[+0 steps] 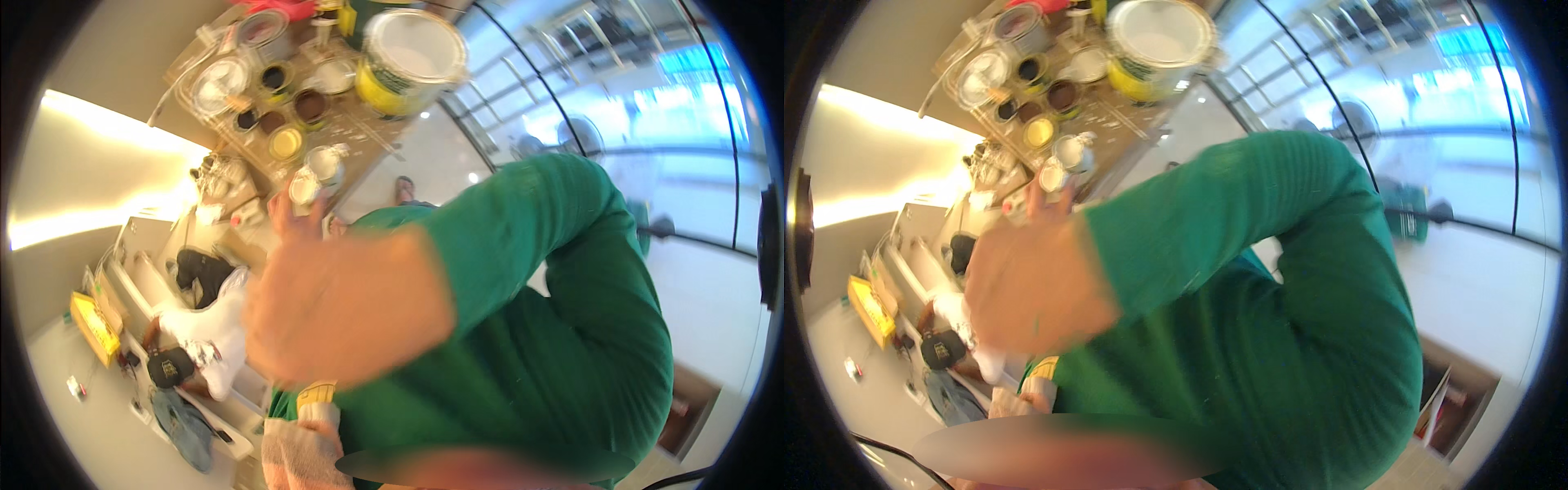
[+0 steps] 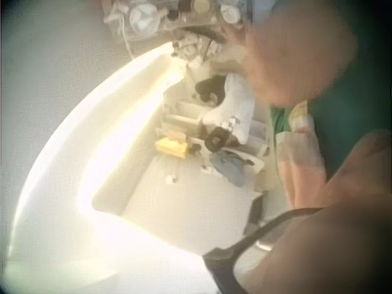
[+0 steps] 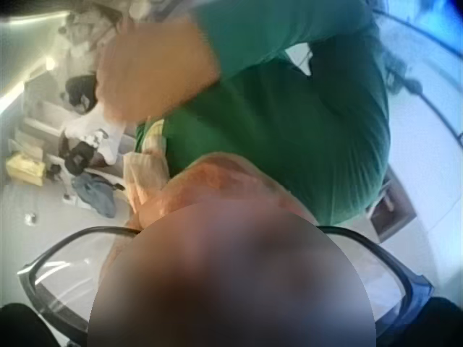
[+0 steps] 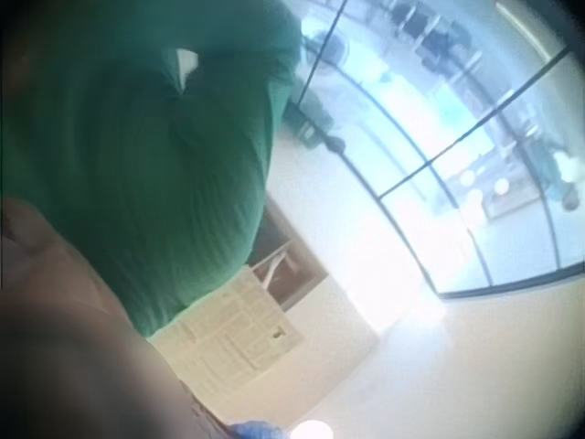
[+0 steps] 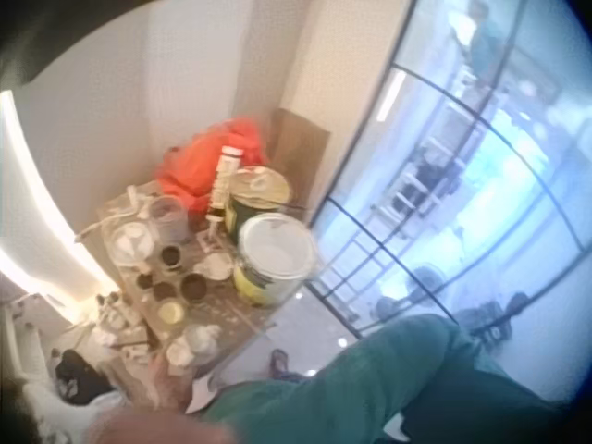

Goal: The person scoops white paint from a large bucket into a small container and stirs it with a stick. They then add a small amount of yellow paint from another can and continue mixing. The person briefly walks to a counter and returns to continue mixing the paint.

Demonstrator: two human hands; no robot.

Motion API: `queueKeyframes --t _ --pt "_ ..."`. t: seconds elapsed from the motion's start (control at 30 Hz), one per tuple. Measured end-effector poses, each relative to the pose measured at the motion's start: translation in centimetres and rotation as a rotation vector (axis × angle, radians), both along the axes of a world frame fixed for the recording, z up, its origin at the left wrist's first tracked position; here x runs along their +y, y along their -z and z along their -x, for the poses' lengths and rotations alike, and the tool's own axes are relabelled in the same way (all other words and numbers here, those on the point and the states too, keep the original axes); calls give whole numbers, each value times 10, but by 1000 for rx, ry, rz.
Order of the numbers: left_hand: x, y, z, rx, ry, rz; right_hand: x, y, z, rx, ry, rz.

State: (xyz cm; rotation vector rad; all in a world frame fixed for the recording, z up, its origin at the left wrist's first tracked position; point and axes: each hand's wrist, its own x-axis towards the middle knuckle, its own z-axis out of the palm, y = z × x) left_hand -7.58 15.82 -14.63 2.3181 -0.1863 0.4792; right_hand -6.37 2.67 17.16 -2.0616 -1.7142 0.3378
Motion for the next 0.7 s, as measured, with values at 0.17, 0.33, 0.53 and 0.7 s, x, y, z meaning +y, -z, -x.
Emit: queueKeyframes --t 0.17,0.33,0.53,0.7 --pt "-47 20 -26 173 -62 204 28 -19 14 -19 29 -126" --pt "-61 33 -20 119 -150 84 -35 -55 2 154 0 168" --pt "-68 45 -7 144 -267 13 -252 30 -7 62 279 -125" --pt "-80 34 24 209 -455 -244 -401 147 -66 447 701 87"
